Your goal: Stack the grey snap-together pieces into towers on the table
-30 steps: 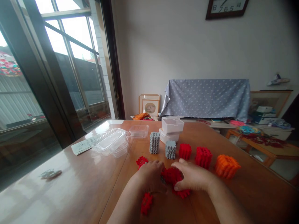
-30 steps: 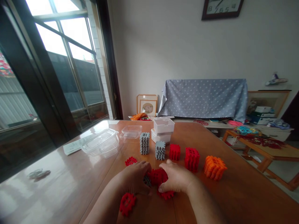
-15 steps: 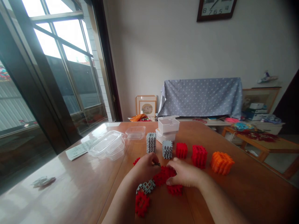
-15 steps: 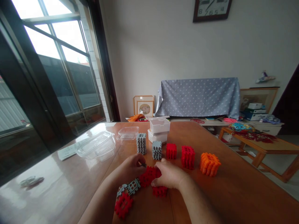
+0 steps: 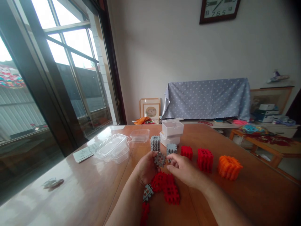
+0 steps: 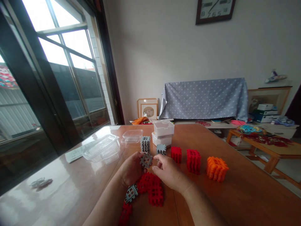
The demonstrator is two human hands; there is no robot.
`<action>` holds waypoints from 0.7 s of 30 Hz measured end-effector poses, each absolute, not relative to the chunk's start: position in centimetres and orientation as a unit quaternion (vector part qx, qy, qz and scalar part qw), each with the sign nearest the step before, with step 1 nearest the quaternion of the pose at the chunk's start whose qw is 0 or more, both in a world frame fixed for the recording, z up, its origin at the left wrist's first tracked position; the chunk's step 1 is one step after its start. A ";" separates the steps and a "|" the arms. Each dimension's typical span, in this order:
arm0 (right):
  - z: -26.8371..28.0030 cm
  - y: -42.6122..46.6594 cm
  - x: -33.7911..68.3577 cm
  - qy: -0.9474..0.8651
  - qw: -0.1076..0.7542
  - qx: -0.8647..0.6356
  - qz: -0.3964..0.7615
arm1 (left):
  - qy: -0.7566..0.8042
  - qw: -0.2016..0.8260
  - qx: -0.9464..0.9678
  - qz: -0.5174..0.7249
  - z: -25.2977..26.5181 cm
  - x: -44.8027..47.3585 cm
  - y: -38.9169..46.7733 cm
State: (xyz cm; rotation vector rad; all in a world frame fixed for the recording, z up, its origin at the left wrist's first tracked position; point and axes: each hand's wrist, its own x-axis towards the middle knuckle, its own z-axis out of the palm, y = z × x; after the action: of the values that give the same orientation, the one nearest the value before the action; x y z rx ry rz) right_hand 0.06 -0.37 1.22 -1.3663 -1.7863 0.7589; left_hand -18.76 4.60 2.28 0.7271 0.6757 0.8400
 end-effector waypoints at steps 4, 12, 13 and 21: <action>0.9 -0.3 -0.3 -0.689 0.396 -0.538 0.280 | 0.302 0.811 0.308 0.396 2.1 -18.4 4.6; 0.0 0.4 -0.4 -0.699 0.410 -0.545 0.214 | 0.353 0.781 0.267 0.439 1.1 -17.9 5.1; -0.1 0.5 -0.4 -0.701 0.411 -0.545 0.204 | 0.360 0.774 0.268 0.447 1.0 -17.8 5.1; -0.1 0.7 -0.5 -0.696 0.426 -0.564 0.129 | 0.311 0.764 0.312 0.471 0.9 -17.8 5.0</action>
State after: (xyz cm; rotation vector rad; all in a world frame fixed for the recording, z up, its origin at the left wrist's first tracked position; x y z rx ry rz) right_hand -0.50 0.74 -0.14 -1.4101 -1.7391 0.3216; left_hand -17.85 4.98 0.94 0.6792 0.6757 1.0239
